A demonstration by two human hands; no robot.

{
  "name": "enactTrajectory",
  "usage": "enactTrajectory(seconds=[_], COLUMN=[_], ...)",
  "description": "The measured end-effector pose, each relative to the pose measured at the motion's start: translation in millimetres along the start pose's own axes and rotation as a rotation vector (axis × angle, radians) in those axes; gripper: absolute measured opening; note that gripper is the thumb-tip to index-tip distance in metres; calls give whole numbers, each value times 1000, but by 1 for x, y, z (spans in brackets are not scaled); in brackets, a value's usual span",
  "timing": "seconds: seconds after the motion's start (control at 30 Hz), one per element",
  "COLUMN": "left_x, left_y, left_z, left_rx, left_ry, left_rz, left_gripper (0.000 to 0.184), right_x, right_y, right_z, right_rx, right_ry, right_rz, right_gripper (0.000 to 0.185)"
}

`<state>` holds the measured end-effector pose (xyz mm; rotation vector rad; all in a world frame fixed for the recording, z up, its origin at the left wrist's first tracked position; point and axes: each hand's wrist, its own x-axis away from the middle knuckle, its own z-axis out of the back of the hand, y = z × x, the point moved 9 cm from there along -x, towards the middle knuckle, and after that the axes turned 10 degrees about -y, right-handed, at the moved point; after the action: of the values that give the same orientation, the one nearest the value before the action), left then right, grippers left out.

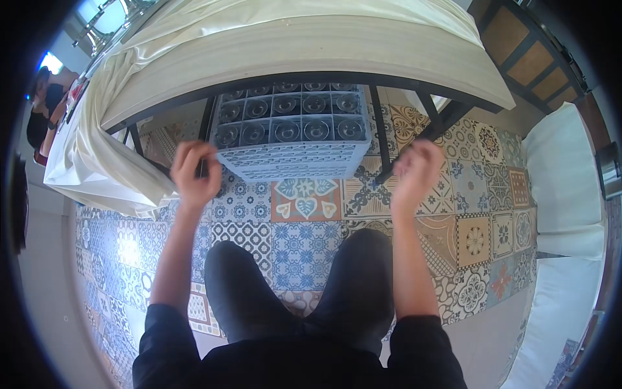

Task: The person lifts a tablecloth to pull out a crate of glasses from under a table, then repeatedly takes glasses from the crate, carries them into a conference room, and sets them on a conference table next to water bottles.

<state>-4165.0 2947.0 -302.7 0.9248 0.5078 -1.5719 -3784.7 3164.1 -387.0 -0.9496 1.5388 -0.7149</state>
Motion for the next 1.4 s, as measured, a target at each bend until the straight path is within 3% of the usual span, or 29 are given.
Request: enactTrajectory(seconds=[0.03,0.1,0.13,0.23,0.27,0.3,0.33,0.4,0.5,0.8,0.9,1.03,1.13,1.4], left_x=[20,55,72,116,132,137,141,144,152,178,172,152,168,161], left_y=[-35,-98,-131,-213,-233,-240,-246,-260,-221,-274,-277,-249,-278,-271], left_z=[-29,-52,-62,-89,-108,-118,-128,-148,-160,-205,-204,-194,-205,-204], left_rx=[164,277,336,483,539,538,537,415,792,1242,1311,1219,1196,1253], left_ry=[-37,100,166,270,208,169,129,-49,-112,-332,-406,-378,-425,-410], left_rz=[267,546,684,893,1058,1086,1111,1067,1369,1426,1424,1379,1430,1405], left_gripper=[18,22,24,38,51,55,58,74,86,82,93,100,92,97], right_x=[-10,-27,-33,-37,-37,-34,-28,-25,-21,-25,-26,-23,-21,-19], right_y=[43,112,145,219,240,243,244,267,276,278,279,282,273,276], right_z=[-26,-43,-47,-49,-49,-54,-61,-64,-64,-77,-83,-84,-82,-83], right_rx=[-21,231,187,97,97,96,26,-7,-29,-148,-249,-296,-224,-178], right_ry=[-144,-274,-310,-386,-399,-414,-438,-413,-422,-539,-594,-573,-569,-566], right_rz=[-223,-314,-458,-820,-889,-957,-990,-1007,-976,-949,-926,-919,-961,-1035], right_gripper=[30,40,44,56,61,65,74,77,82,84,80,79,84,93])
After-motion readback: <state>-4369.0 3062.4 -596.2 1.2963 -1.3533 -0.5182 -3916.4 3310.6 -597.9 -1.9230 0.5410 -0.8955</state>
